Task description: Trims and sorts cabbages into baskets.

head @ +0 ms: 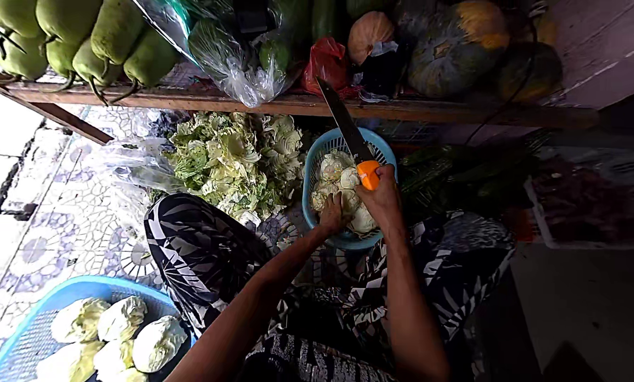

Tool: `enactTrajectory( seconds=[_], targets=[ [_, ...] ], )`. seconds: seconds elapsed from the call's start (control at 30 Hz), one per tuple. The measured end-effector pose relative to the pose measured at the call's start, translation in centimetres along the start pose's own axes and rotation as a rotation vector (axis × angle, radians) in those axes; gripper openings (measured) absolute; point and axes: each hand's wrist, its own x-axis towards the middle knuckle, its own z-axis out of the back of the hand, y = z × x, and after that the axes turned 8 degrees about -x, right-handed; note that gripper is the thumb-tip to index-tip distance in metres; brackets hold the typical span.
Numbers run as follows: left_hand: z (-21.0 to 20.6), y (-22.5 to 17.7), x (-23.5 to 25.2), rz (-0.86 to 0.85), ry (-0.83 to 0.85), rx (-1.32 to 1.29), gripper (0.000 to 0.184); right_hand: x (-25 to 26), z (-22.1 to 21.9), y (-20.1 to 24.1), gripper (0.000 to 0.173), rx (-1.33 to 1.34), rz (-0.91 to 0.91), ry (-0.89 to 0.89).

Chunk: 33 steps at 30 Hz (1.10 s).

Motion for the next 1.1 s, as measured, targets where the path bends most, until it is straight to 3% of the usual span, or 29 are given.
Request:
enactTrajectory(
  seconds=[0.07,0.2,0.3,0.37,0.47,0.53,0.6,0.7,0.77,0.83,0.93,1.1],
  targets=[
    [-0.8,-0.1,2.6,0.016,0.073,0.082,0.100,0.8,-1.3,-0.9,0.055,0.018,-0.100,-0.010],
    [0.6,0.2,3.1,0.014,0.070,-0.077,0.086,1.9,-8.5,-5.3,0.056,0.156,-0.402,0.062],
    [2.7,1.4,1.6,0.082,0.032,-0.513,0.082,2.3,-13.0,-7.8,0.061,0.160,-0.546,0.010],
    [4.3,2.1,-0.5,0.099,0.042,-0.943,0.058,2.5,-15.3,-9.5,0.063,0.154,-0.575,-0.028],
    [8.4,2.0,-2.8,0.025,0.126,-1.181,0.048,3.5,-16.9,-9.8,0.066,0.086,-0.592,-0.135],
    [11.3,0.9,-4.3,-0.056,0.106,-1.155,0.046,3.6,-15.7,-7.7,0.070,0.065,-0.484,-0.221],
    [14.1,-0.4,-5.7,-0.152,0.068,-1.044,0.047,3.2,-13.4,-4.4,0.056,0.278,-0.281,-0.245],
    [18.2,-2.6,-8.4,-0.297,0.027,-0.677,0.076,2.3,-10.4,0.7,0.053,0.849,-0.014,0.042],
    [19.6,-3.4,-9.6,-0.366,-0.047,-0.481,0.083,1.4,-8.6,3.4,0.061,1.019,0.102,0.245],
    [21.1,-4.0,-10.8,-0.426,-0.115,-0.362,0.080,1.0,-7.6,5.6,0.069,1.030,0.135,0.312],
    [24.0,-5.1,-12.0,-0.451,-0.160,-0.246,0.077,1.0,-6.9,7.6,0.064,1.051,0.164,0.399],
    [27.5,-5.7,-13.7,-0.329,-0.128,-0.053,0.069,1.3,-6.4,10.4,0.058,1.005,0.088,0.642]
  ],
)
